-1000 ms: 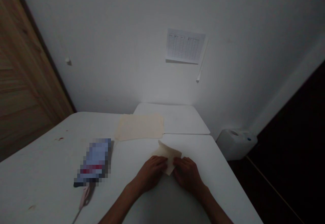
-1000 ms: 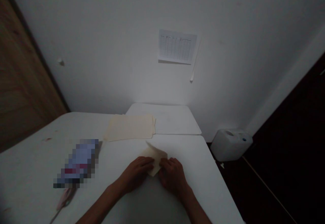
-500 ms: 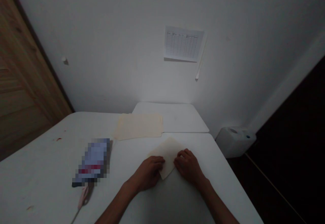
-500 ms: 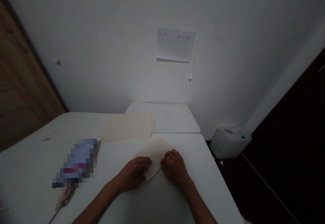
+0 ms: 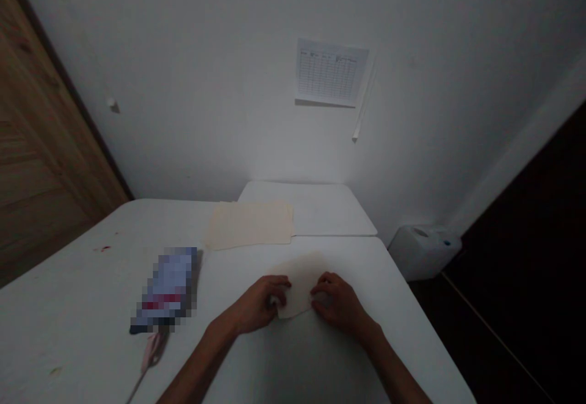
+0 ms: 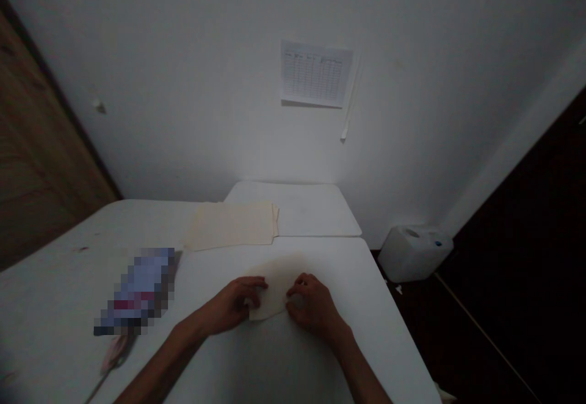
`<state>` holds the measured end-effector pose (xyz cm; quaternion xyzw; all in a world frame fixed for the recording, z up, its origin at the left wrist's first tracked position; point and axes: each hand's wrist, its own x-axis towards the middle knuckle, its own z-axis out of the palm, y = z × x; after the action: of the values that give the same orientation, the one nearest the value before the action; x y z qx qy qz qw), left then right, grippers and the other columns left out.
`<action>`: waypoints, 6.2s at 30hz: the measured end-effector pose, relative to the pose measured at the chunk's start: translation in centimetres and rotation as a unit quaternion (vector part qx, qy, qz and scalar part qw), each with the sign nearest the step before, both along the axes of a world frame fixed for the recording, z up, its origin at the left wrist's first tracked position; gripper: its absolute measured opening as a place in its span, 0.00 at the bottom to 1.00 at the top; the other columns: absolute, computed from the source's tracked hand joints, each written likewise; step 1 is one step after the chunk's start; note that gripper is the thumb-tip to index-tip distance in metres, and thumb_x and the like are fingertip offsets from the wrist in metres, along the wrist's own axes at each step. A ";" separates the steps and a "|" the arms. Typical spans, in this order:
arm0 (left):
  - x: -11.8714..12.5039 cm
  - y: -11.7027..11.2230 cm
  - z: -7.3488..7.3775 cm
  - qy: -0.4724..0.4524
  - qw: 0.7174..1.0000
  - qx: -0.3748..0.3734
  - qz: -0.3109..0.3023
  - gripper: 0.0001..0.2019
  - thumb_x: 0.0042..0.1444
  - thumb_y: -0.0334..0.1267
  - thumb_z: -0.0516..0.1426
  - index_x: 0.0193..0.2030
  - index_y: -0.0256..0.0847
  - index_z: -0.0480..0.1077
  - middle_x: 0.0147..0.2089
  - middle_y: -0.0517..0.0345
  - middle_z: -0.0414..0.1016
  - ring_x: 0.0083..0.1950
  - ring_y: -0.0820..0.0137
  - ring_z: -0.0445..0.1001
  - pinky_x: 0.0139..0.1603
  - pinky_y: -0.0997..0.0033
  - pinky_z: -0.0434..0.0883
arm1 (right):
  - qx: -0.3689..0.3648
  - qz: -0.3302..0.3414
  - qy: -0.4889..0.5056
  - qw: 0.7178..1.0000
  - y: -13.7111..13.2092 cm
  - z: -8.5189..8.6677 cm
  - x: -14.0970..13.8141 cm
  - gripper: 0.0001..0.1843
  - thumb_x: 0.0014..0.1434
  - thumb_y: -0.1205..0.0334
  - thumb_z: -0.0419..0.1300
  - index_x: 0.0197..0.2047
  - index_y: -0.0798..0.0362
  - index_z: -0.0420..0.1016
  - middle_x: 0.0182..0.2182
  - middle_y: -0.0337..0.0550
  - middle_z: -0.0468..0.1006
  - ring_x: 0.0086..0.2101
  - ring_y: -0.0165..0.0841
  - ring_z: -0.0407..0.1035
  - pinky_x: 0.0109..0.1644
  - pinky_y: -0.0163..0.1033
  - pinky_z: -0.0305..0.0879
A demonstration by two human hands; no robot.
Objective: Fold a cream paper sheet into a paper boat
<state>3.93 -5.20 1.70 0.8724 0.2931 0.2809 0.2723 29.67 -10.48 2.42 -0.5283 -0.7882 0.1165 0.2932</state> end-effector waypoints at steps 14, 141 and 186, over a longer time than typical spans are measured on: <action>-0.7 -1.2 1.1 0.012 0.999 -0.028 -0.011 0.12 0.44 0.22 0.56 0.32 0.43 0.73 0.56 0.52 0.72 0.63 0.60 0.64 0.60 0.54 0.65 | -0.064 -0.019 0.008 0.998 -0.4 0.6 -0.5 0.11 0.47 0.66 0.63 0.37 0.47 0.76 0.37 0.39 0.73 0.35 0.33 0.71 0.42 0.37 0.65; 6.2 1.6 -0.5 0.111 0.979 0.124 0.116 0.09 0.59 0.29 0.52 0.37 0.42 0.74 0.39 0.53 0.71 0.41 0.65 0.66 0.43 0.66 0.63 | -0.068 -0.012 -0.133 0.989 -1.4 1.5 -1.2 0.25 0.57 0.52 0.59 0.57 0.43 0.67 0.60 0.43 0.62 0.58 0.42 0.54 0.62 0.48 0.45; 6.2 1.6 -0.8 0.135 0.973 0.145 0.116 0.08 0.59 0.30 0.52 0.37 0.42 0.73 0.40 0.53 0.70 0.41 0.64 0.66 0.41 0.66 0.63 | -0.013 0.081 -0.126 0.989 0.7 1.8 -1.4 0.18 0.57 0.55 0.62 0.52 0.42 0.72 0.47 0.42 0.70 0.47 0.38 0.63 0.55 0.45 0.56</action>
<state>10.12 -3.56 0.95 0.8924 0.3829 0.2294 0.0662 28.27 -9.73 4.23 -0.4767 -0.8577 0.0826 0.1741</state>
